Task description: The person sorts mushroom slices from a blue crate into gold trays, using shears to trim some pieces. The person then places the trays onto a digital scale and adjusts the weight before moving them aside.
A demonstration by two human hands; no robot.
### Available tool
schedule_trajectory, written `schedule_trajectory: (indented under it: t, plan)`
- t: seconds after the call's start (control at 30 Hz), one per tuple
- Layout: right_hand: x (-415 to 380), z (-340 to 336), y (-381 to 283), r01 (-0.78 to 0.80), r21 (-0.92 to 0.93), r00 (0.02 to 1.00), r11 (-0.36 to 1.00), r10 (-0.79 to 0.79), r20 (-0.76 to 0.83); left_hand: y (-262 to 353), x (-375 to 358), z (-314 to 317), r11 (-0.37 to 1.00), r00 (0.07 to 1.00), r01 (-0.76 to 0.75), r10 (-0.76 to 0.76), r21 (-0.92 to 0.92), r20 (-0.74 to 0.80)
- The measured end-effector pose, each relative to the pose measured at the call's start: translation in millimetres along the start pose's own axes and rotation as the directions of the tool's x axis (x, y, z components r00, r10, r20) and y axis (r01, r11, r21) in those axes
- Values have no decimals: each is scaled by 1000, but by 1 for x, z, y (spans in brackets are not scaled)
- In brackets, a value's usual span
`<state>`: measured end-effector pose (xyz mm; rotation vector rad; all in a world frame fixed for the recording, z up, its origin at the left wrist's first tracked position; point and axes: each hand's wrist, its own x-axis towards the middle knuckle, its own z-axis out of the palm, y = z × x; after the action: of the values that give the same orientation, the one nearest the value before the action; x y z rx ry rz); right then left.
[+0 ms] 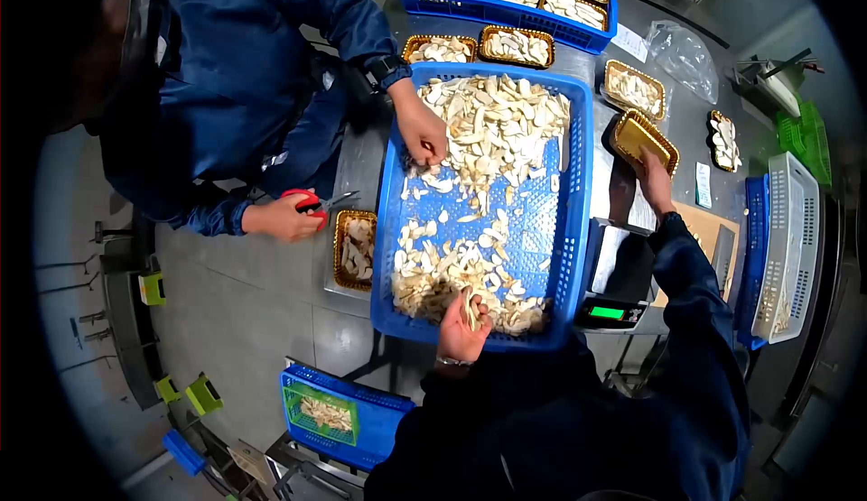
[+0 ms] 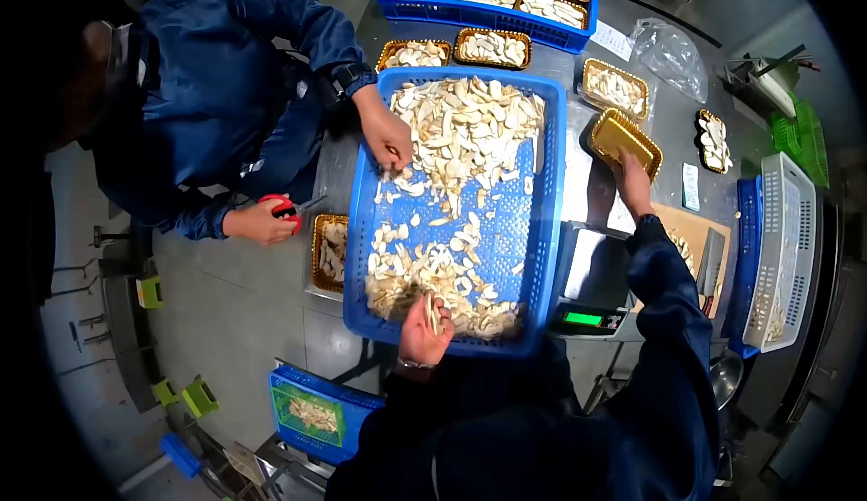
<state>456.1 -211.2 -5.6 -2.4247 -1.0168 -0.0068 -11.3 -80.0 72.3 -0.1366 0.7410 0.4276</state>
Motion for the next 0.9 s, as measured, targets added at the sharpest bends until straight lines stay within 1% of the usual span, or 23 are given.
schedule_trajectory:
  t: [0.03,0.07,0.2,0.27,0.3,0.33,0.4,0.43,0.6,0.67,0.7,0.73,0.8,0.83,0.87,0.9]
  plan:
    - [4,0,3,-4,-114,996,993,13,85,-1,-1,2,1000,998,9,-9,5,68]
    - [8,-1,6,2,-227,986,974,36,166,-2,-3,3,1000,998,3,-4,13,64]
    - [17,0,13,-32,-220,983,975,70,167,-4,-13,7,997,998,-15,10,74,60]
    - [20,-10,16,-34,-2,980,999,34,194,-5,-16,8,991,997,-81,80,102,20]
    - [23,-15,17,-130,59,964,990,112,240,-7,-18,10,991,997,-81,80,104,9]
    - [23,-20,17,-130,60,966,990,113,233,-9,-17,11,991,997,-80,79,108,15]
    - [27,-25,20,-367,114,870,923,297,394,-13,-18,15,989,997,-73,74,129,-5]
    - [29,-24,23,-117,16,947,993,107,302,-16,-18,18,989,998,-62,64,136,-10]
    - [22,-25,27,-169,52,946,984,147,288,-27,-17,24,985,995,-46,61,169,-83]
    - [18,-26,24,-82,-37,978,996,87,190,-31,-14,21,985,996,-46,59,169,-73]
    - [14,-32,12,-16,-129,990,992,34,136,-33,-14,23,985,997,-42,51,168,-53]
    - [8,-36,1,107,-112,994,988,-107,10,-35,-13,26,985,997,-43,54,169,-58]
    - [-11,-53,-31,197,-113,970,974,-210,-120,-38,-14,28,984,994,-37,53,174,-92]
    - [-27,-65,-50,268,-159,943,950,-292,-157,-38,-14,30,987,996,-34,47,155,-82]
    - [-52,-66,-55,170,-123,978,978,-183,-97,-37,-14,29,988,995,-41,55,150,-89]
    - [-78,-78,-67,192,-113,978,975,-201,-65,-36,-13,27,987,994,-56,70,151,-89]
